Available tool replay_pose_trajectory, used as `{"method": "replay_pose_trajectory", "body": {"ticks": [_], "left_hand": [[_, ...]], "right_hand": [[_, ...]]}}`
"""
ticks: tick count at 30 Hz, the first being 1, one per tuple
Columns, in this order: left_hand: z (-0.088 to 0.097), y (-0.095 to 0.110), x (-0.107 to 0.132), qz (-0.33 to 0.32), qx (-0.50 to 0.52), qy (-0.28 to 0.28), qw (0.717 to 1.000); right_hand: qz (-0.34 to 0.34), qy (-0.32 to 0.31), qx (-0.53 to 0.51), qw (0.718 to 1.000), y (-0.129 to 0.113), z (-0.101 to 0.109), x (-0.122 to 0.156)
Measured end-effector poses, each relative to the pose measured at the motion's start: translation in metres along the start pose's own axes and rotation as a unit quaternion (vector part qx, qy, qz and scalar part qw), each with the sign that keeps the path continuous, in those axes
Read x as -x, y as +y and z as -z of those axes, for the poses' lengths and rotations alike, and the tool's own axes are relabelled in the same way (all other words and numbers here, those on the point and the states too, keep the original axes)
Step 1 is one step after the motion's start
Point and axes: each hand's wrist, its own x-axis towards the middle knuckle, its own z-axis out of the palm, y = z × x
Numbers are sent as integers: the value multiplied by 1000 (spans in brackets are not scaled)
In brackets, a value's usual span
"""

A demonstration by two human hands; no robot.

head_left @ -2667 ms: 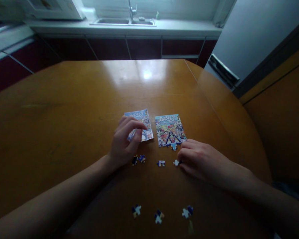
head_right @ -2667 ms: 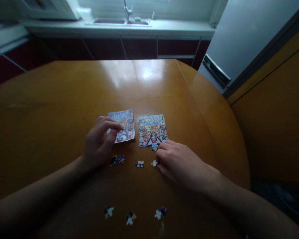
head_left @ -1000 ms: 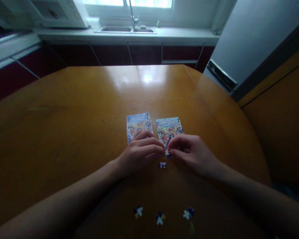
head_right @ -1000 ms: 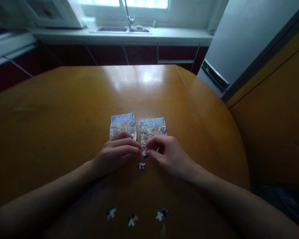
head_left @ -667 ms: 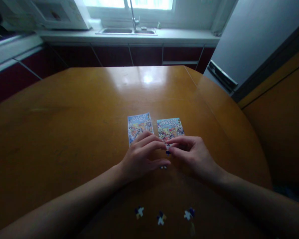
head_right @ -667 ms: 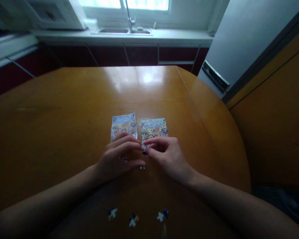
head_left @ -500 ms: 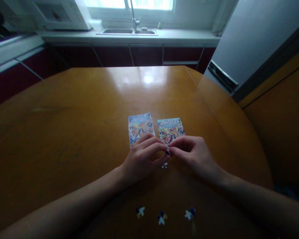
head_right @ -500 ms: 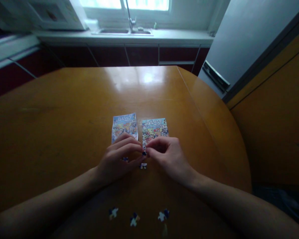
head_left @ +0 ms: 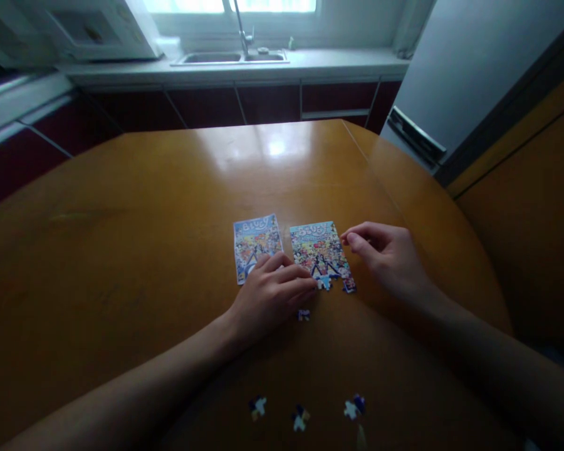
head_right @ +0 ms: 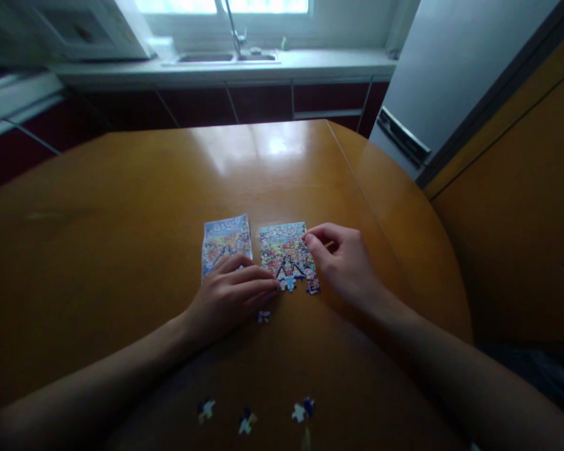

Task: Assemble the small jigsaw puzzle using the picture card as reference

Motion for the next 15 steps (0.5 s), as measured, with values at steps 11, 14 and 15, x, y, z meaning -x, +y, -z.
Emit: {"method": "replay_pose_trajectory", "body": {"ticks": [11, 14, 15], "left_hand": [[-1, -4, 2, -6, -3, -12, 1000], [-2, -5, 3, -10, 1, -16, 1000], [-3, -5, 4, -12, 1, -19, 1000]], "right_hand": [[15, -19, 17, 1000, -4, 2, 3], [15, -27, 16, 999, -4, 2, 4], [14, -31, 15, 999, -4, 2, 4]]}}
